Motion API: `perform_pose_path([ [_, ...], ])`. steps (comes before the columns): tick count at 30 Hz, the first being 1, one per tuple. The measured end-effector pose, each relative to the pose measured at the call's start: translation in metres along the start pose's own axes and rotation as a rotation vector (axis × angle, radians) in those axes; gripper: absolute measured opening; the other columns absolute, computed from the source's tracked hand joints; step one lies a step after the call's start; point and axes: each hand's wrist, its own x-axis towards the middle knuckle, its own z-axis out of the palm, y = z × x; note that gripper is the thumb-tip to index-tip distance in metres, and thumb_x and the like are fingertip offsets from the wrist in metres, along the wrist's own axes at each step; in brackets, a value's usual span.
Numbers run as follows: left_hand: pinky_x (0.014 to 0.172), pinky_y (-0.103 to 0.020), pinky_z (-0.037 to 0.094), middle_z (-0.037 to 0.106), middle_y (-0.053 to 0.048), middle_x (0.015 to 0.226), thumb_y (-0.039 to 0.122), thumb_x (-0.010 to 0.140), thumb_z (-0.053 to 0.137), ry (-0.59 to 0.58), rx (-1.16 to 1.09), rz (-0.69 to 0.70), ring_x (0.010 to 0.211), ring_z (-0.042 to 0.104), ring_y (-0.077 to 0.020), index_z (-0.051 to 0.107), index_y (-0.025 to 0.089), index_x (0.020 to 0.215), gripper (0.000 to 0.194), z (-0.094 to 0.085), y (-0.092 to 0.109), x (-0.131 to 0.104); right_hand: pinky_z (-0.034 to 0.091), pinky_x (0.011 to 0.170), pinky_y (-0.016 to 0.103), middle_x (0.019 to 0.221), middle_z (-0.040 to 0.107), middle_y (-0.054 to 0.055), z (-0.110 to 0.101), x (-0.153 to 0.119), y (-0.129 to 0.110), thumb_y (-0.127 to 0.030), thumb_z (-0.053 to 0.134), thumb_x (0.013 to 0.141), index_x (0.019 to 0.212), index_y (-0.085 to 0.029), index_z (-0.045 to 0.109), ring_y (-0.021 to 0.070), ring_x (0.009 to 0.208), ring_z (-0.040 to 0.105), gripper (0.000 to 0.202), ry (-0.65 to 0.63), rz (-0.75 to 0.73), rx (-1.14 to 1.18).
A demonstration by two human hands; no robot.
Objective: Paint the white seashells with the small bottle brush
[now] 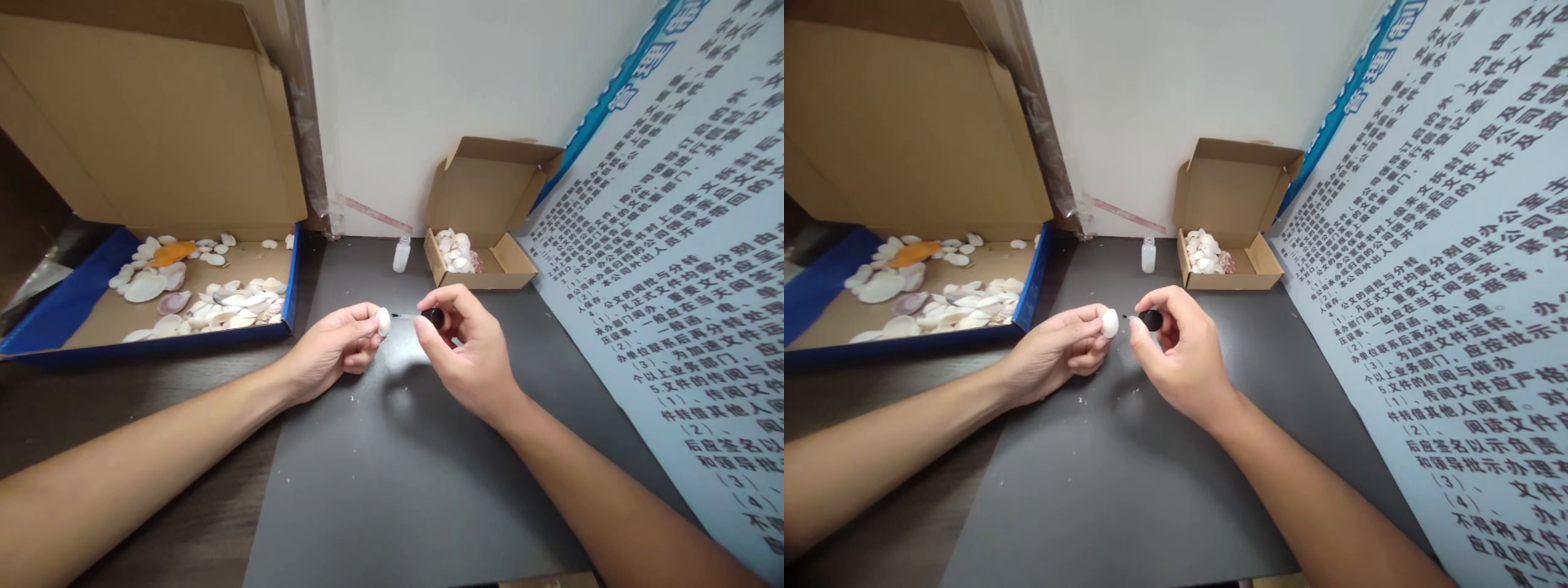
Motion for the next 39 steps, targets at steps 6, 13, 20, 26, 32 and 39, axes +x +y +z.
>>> perform_pose_path([
  [6,0.045,-0.016,0.02,0.048,0.003,0.064,0.025,0.082,0.066,0.011,-0.019,-0.006,0.047,0.032,-0.0032,0.054,0.015,0.08,0.016,0.0012,0.0007,-0.0005,0.033,0.048,0.024,0.063,0.038,-0.007,-0.0021,0.003,0.0034,-0.023,0.061,0.085,0.09,-0.023,0.057,0.0094,0.052,0.036,0.006,-0.02,0.029,0.028],
  [13,0.045,-0.016,0.018,0.046,0.004,0.063,0.025,0.083,0.066,0.023,-0.008,0.0,0.045,0.031,-0.0023,0.052,0.015,0.078,0.018,0.0008,0.0002,0.0005,0.033,0.049,0.025,0.063,0.039,-0.006,-0.0026,0.0046,0.0041,-0.025,0.06,0.086,0.089,-0.022,0.056,0.0098,0.053,0.036,0.006,-0.023,0.035,0.039],
  [20,0.046,-0.016,0.018,0.043,0.005,0.063,0.024,0.087,0.063,0.03,0.004,0.004,0.045,0.03,-0.002,0.051,0.015,0.079,0.017,-0.0004,-0.0001,0.001,0.033,0.051,0.025,0.064,0.039,-0.006,-0.0022,0.0047,0.0058,-0.025,0.06,0.087,0.091,-0.022,0.056,0.0098,0.054,0.037,0.006,-0.029,0.04,0.044],
  [26,0.046,-0.017,0.018,0.04,0.006,0.063,0.023,0.09,0.059,0.009,0.01,0.012,0.045,0.03,-0.002,0.049,0.015,0.078,0.017,-0.0013,-0.0005,0.0018,0.032,0.05,0.025,0.064,0.039,-0.006,-0.0027,0.0047,0.0064,-0.027,0.059,0.088,0.092,-0.022,0.055,0.0101,0.054,0.037,0.007,-0.034,0.043,0.061],
  [32,0.046,-0.017,0.018,0.038,0.006,0.063,0.021,0.091,0.055,0.003,-0.004,0.015,0.045,0.031,-0.0021,0.048,0.015,0.077,0.017,-0.0024,-0.001,0.0016,0.032,0.05,0.025,0.064,0.038,-0.007,-0.0024,0.0047,0.0055,-0.026,0.06,0.088,0.092,-0.022,0.056,0.0096,0.054,0.036,0.007,-0.035,0.045,0.082],
  [39,0.043,-0.017,0.024,0.042,0.005,0.064,0.017,0.089,0.052,-0.023,-0.038,-0.012,0.044,0.034,-0.0037,0.049,0.016,0.078,0.011,-0.0022,0.0008,0.0007,0.032,0.049,0.024,0.063,0.038,-0.007,-0.0024,0.0057,0.0061,-0.025,0.06,0.087,0.092,-0.022,0.056,0.0094,0.053,0.036,0.007,-0.045,0.035,0.078],
])
